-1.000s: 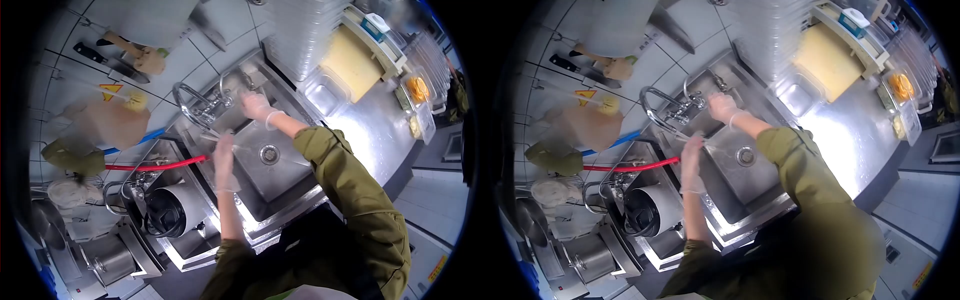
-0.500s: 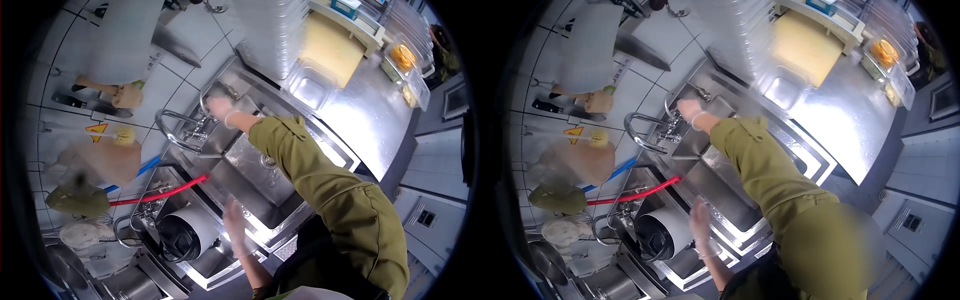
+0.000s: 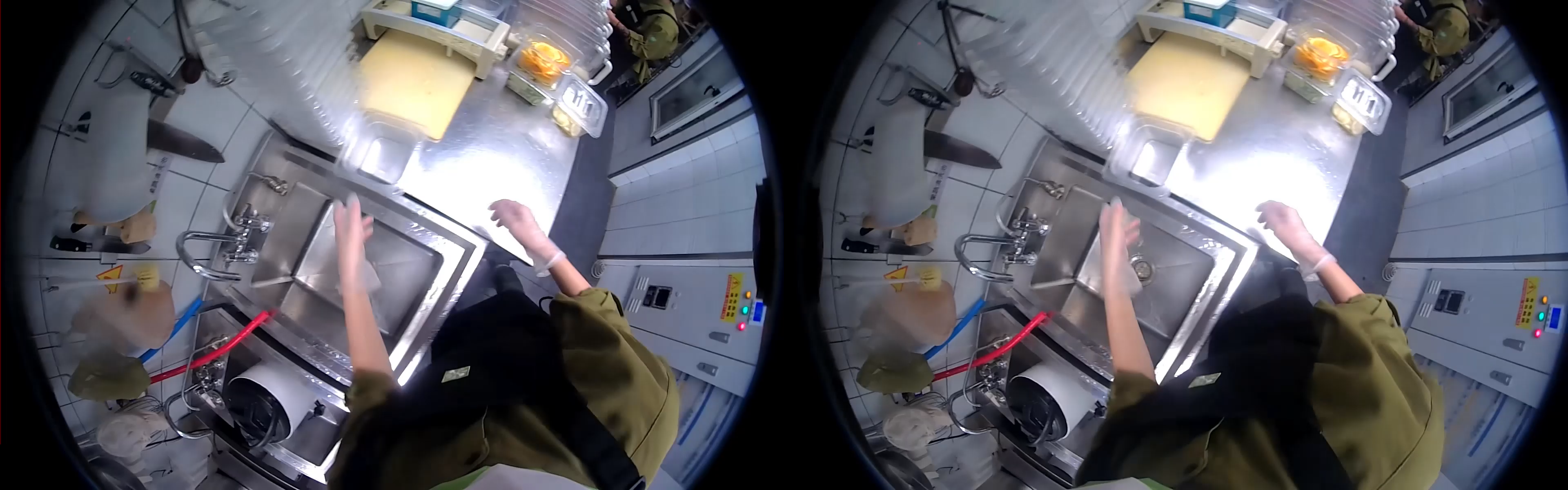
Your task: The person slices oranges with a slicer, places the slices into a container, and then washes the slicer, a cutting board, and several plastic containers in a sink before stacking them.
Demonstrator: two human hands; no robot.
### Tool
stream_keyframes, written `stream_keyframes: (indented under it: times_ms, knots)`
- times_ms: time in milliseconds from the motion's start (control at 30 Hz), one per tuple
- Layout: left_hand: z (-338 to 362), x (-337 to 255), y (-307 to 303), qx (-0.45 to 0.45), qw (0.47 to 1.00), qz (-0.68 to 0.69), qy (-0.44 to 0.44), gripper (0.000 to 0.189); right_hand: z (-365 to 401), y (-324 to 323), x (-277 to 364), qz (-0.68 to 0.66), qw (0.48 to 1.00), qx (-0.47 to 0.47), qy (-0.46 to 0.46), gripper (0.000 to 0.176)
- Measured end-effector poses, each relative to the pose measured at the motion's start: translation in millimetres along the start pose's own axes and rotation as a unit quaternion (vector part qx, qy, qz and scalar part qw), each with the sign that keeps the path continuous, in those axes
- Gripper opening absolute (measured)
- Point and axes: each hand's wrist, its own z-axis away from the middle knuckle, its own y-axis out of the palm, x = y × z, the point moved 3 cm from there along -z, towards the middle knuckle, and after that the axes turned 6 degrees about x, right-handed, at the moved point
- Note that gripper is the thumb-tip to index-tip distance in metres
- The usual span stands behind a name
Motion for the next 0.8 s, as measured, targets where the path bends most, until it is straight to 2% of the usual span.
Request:
stream_keyframes:
  times_ms: [33,67,100,133,167,267,333,433,533,567,600,633,667,733,767,800]
  knots:
    - [-9.1,-10.3,21.2,0.005,0.999,0.025,0.02,0.091,9.9,-29.1,-2.7,-0.021,0.998,-0.052,-0.004,0.029]
    - [-41.0,-2.5,30.3,-0.004,1.0,0.022,-0.002,0.093,18.6,-51.7,-6.2,-0.035,0.996,-0.082,-0.006,0.03]
    - [-67.6,10.1,38.4,-0.041,0.996,0.065,0.034,0.081,25.8,-75.5,-7.9,-0.047,0.993,-0.111,-0.012,0.032]
    - [-84.9,21.5,44.7,-0.033,0.995,0.095,0.019,0.066,31.8,-93.8,-13.2,-0.058,0.991,-0.118,-0.022,0.033]
    - [-97.6,27.8,53.2,-0.028,0.992,0.124,0.006,0.052,34.0,-110.7,-22.7,-0.069,0.991,-0.111,-0.036,0.033]
    - [-94.0,42.1,70.3,-0.033,0.994,0.101,-0.003,0.025,24.9,-151.7,-47.4,-0.084,0.994,-0.07,-0.011,0.03]
    - [-65.9,53.1,93.6,-0.095,0.981,0.15,0.08,0.017,10.0,-173.8,-67.2,-0.086,0.996,-0.027,-0.002,0.031]
    - [-43.4,63.1,105.7,-0.138,0.977,0.159,-0.027,0.024,-32.0,-211.0,-66.3,-0.054,0.998,0.022,0.015,0.033]
    - [-1.3,-2.0,120.4,-0.116,0.961,0.223,0.113,0.031,-57.8,-236.8,-46.7,-0.067,0.996,0.058,0.007,0.029]
    - [17.6,-52.6,132.5,-0.149,0.95,0.198,0.189,0.032,-65.4,-246.5,-43.1,-0.092,0.993,0.068,0.004,0.026]
    - [23.9,-92.0,120.6,-0.115,0.972,0.111,0.172,0.037,-72.0,-253.3,-39.6,-0.098,0.992,0.08,-0.003,0.026]
    - [44.2,-139.9,126.9,-0.167,0.958,0.085,0.218,0.038,-78.2,-256.1,-36.1,-0.106,0.99,0.093,-0.009,0.027]
    - [53.0,-181.9,120.9,-0.21,0.951,0.047,0.223,0.034,-84.7,-256.5,-33.1,-0.117,0.988,0.103,-0.015,0.027]
    - [57.2,-244.4,74.3,-0.217,0.941,-0.046,0.254,0.029,-93.3,-254.8,-28.4,-0.118,0.985,0.125,-0.016,0.027]
    - [65.8,-281.7,77.0,-0.202,0.931,-0.042,0.303,0.028,-96.4,-253.4,-26.7,-0.12,0.984,0.131,-0.017,0.027]
    - [65.4,-312.7,61.3,-0.239,0.924,-0.075,0.288,0.028,-98.0,-250.3,-29.2,-0.144,0.978,0.148,-0.039,0.025]
